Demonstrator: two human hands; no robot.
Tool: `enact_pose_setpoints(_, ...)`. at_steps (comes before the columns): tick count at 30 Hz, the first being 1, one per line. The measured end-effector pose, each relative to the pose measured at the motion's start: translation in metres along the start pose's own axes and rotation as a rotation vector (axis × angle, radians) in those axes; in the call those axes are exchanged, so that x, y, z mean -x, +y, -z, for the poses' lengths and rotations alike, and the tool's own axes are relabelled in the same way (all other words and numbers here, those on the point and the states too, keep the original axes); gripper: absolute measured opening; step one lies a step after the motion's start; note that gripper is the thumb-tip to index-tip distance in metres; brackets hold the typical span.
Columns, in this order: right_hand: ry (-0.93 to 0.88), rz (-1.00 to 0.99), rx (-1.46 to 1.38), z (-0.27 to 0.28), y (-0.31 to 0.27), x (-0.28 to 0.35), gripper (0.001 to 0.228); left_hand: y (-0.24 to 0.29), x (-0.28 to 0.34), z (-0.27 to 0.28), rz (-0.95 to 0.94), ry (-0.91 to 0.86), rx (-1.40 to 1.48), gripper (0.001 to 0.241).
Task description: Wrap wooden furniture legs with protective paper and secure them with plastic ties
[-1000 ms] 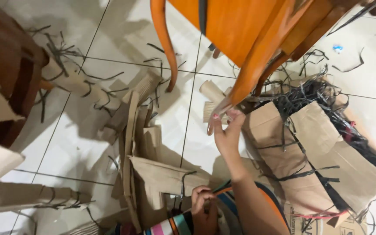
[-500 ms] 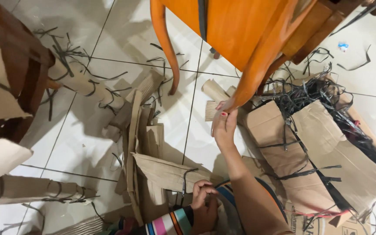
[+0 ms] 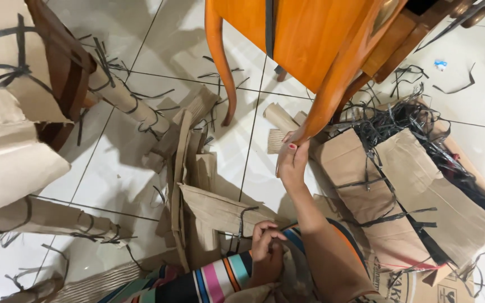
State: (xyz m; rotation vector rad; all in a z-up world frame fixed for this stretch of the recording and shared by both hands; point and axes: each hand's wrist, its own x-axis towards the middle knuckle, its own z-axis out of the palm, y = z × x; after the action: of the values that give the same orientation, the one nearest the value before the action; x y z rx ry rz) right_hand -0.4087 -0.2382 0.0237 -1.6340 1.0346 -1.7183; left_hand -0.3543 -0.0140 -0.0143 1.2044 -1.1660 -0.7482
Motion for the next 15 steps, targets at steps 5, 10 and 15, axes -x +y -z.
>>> enact_pose_setpoints(5,-0.030,0.067,0.008,0.004,-0.005,0.006,0.054,0.001,0.003,0.003,0.084,-0.044,-0.004,0.025)
enact_pose_setpoints(10,-0.038,0.075,0.015,0.006,-0.013,0.015,0.053,0.006,0.003,0.003,0.104,-0.053,0.002,0.024)
enact_pose_setpoints(15,-0.057,0.091,0.000,0.006,-0.014,0.026,0.053,0.007,0.004,0.003,0.045,-0.042,0.005,0.023)
